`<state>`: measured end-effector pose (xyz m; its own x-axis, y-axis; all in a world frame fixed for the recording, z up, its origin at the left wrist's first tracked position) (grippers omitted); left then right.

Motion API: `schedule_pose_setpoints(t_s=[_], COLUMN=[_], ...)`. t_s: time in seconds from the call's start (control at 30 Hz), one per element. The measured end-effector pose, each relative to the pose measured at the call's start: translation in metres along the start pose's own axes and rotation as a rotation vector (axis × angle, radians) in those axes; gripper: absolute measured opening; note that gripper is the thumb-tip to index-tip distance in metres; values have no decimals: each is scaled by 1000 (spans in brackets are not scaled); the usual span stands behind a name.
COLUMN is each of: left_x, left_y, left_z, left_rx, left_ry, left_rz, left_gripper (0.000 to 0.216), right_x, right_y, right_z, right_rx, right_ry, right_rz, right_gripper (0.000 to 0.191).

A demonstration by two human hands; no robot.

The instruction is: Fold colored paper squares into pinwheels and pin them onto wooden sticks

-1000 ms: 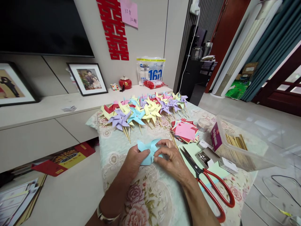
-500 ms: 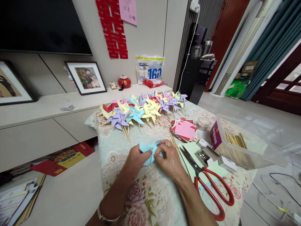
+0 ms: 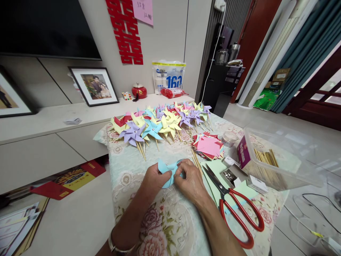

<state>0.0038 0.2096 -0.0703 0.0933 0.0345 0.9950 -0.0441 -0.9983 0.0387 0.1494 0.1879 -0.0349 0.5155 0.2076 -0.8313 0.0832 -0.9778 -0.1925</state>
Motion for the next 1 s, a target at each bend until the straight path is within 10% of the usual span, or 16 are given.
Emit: schedule_pose_setpoints(t_s=[0.8,1.0], left_x=[2,8], left_y=[3,6], left_z=[1,1], left_rx=[14,-34], left_ry=[-80,361], left_rz=[6,-127], left_gripper=[11,19], right_x=[0,6], right_y=[1,2], right_z=[-2,-27], right_rx=[-39,135], right_ry=[16,-191], right_rz=[0,58], right_gripper=[10,16])
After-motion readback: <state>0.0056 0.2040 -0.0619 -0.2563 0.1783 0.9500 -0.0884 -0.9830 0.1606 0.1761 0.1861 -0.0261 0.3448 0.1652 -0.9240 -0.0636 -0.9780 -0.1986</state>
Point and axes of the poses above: each hand's wrist, its own y-axis away from the middle knuckle, its own z-axis out of the palm, x = y × z, the point moved 3 cm from there along -y, towards the middle knuckle, and after that the axes turned 2 degrees about z, right-handed, at the moved point
